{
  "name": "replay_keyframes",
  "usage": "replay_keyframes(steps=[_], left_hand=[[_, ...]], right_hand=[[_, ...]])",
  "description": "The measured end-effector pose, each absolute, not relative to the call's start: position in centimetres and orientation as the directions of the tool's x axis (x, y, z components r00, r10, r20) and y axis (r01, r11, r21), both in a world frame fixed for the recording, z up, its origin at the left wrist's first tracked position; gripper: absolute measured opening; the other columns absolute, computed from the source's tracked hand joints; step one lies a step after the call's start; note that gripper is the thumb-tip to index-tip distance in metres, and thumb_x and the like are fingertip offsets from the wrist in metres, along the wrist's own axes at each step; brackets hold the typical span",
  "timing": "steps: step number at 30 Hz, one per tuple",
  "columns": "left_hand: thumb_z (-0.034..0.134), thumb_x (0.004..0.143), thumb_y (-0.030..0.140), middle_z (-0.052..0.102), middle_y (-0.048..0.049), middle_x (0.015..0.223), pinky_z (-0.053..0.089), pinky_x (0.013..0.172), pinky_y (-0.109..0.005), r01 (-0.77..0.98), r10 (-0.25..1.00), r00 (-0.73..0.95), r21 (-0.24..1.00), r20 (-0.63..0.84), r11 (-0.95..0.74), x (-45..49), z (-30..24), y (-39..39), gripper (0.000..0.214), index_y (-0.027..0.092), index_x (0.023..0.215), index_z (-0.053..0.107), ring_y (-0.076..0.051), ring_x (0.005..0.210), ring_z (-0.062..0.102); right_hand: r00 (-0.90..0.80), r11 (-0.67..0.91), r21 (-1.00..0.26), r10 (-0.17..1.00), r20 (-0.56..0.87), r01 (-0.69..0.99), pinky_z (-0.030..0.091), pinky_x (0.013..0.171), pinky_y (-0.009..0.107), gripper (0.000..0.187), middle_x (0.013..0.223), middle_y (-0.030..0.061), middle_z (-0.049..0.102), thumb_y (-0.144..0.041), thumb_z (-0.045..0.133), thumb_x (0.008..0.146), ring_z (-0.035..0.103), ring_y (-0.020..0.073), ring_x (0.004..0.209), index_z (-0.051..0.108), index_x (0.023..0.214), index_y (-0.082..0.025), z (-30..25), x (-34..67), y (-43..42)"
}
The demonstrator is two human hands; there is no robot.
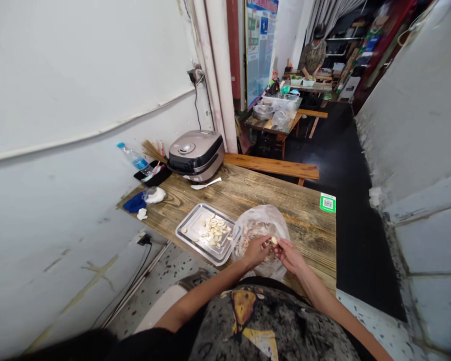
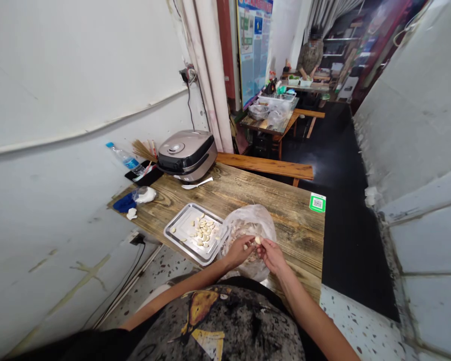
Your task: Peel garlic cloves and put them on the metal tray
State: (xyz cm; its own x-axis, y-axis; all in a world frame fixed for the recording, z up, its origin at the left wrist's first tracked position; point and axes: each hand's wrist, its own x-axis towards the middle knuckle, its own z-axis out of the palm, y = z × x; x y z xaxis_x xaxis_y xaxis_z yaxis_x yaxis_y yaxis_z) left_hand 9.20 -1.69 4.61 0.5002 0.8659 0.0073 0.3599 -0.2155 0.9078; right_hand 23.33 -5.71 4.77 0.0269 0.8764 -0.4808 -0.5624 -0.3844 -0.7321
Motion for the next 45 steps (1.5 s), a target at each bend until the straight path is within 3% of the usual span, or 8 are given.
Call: replay_keyframes(steps=[5,16,21,24,27,35,45], left_hand=[[0.045,0.081,0.033,0.066,-0.0032,0.092,0.043,0.076,-0.025,0.221,0.851,0.523,0.960,0.032,-0.173,9.7,5.9,-2.0,0.030,0.019,0.100,0.064,-0.017,0.081,0.058],[0.034,0.088,0.032,0.063,-0.0019,0.070,0.042,0.064,-0.022,0.330,0.896,0.424,0.898,0.133,-0.290,9.6,6.9,-2.3,0.035,0.014,0.082,0.064,-0.013,0.064,0.054],[0.038,0.088,0.030,0.068,-0.0043,0.086,0.046,0.072,-0.025,0.326,0.893,0.374,0.866,0.250,-0.379,9.4,6.6,-2.3,0.031,0.016,0.093,0.065,-0.014,0.076,0.060],[0.040,0.087,0.027,0.067,-0.0072,0.096,0.047,0.082,-0.029,0.365,0.865,0.341,0.797,0.368,-0.482,9.2,6.1,-2.1,0.028,0.015,0.098,0.063,-0.016,0.088,0.061],[0.038,0.088,0.024,0.067,-0.0084,0.093,0.048,0.082,-0.031,0.400,0.788,0.419,0.687,0.451,-0.607,8.9,6.1,-1.8,0.028,0.014,0.098,0.063,-0.016,0.088,0.061],[0.037,0.088,0.020,0.064,-0.0121,0.096,0.051,0.078,-0.034,0.539,0.652,0.544,0.375,0.529,-0.754,8.4,6.5,-1.6,0.027,0.012,0.101,0.058,-0.019,0.091,0.059],[0.035,0.088,0.020,0.062,-0.0134,0.096,0.051,0.077,-0.034,0.557,0.625,0.587,0.303,0.515,-0.773,8.2,5.9,-1.7,0.028,0.011,0.105,0.056,-0.020,0.090,0.059]], right_hand=[[0.079,-0.325,-0.719,0.881,-0.466,-0.615,0.044,0.049,0.020,0.024,0.061,-0.0019,0.062,-0.034,0.074,0.059,0.052,0.0082,0.050,0.064,0.075,-0.019,4.6,22.9,-5.5],[0.061,-0.285,-0.746,0.915,-0.399,-0.602,0.047,0.055,0.021,0.023,0.067,-0.0014,0.064,-0.033,0.072,0.063,0.056,0.0086,0.055,0.067,0.080,-0.020,4.4,22.0,-5.3],[0.183,-0.277,-0.835,0.897,-0.402,-0.475,0.046,0.050,0.019,0.030,0.063,-0.0013,0.065,-0.033,0.074,0.058,0.056,0.0086,0.052,0.067,0.083,-0.017,5.4,22.0,-5.0],[0.260,-0.293,-0.891,0.883,-0.392,-0.346,0.045,0.047,0.020,0.030,0.056,-0.0020,0.063,-0.036,0.073,0.058,0.055,0.0091,0.048,0.067,0.080,-0.016,6.4,22.1,-4.9],[0.240,-0.329,-0.904,0.887,-0.395,-0.273,0.044,0.047,0.021,0.028,0.053,-0.0015,0.061,-0.038,0.070,0.060,0.054,0.0096,0.047,0.067,0.074,-0.015,7.4,22.0,-4.9],[0.224,-0.322,-0.913,0.898,-0.378,-0.251,0.045,0.049,0.021,0.024,0.054,-0.0012,0.061,-0.037,0.068,0.059,0.054,0.0092,0.047,0.066,0.065,-0.014,8.4,21.6,-5.0],[0.215,-0.247,-0.965,0.941,-0.261,-0.091,0.046,0.052,0.024,0.030,0.054,0.0000,0.061,-0.043,0.063,0.065,0.054,0.0111,0.048,0.066,0.069,-0.013,7.3,21.9,-5.1]])
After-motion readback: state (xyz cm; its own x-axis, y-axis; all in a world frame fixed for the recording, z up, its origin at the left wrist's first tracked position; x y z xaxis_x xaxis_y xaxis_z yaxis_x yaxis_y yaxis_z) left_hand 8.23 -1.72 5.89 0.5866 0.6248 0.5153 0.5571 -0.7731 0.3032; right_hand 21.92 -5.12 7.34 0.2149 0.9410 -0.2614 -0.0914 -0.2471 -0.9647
